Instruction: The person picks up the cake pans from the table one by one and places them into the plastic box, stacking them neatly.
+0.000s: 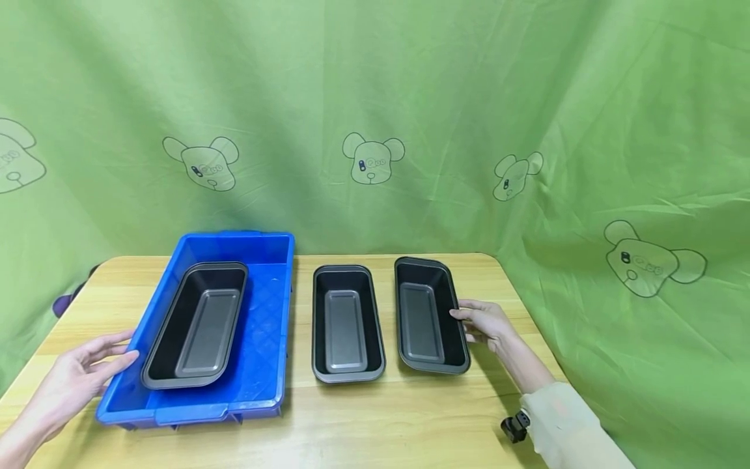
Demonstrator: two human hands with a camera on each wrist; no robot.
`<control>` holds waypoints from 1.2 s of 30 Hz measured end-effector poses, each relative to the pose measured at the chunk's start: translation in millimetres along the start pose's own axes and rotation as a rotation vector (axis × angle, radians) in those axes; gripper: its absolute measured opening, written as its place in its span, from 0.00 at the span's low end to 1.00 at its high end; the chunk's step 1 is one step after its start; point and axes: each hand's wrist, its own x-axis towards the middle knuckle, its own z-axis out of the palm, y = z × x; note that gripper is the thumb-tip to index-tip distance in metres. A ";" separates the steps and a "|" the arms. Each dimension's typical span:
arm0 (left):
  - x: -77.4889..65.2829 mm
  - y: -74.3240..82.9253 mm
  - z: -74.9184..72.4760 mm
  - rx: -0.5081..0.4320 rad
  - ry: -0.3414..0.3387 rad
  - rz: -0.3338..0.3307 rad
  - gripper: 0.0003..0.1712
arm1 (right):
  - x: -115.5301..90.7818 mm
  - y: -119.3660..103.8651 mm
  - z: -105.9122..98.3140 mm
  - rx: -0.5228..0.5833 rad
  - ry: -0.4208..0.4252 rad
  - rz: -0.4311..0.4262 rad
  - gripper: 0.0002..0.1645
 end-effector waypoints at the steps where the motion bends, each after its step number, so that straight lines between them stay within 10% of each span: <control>1: -0.3 -0.3 0.1 -0.005 0.000 0.001 0.41 | -1.9 -1.2 0.1 0.009 0.000 0.002 0.44; 36: -0.2 -2.7 -0.2 -0.028 -0.006 0.008 0.41 | -34.5 -55.1 46.4 0.086 -0.029 -0.067 0.42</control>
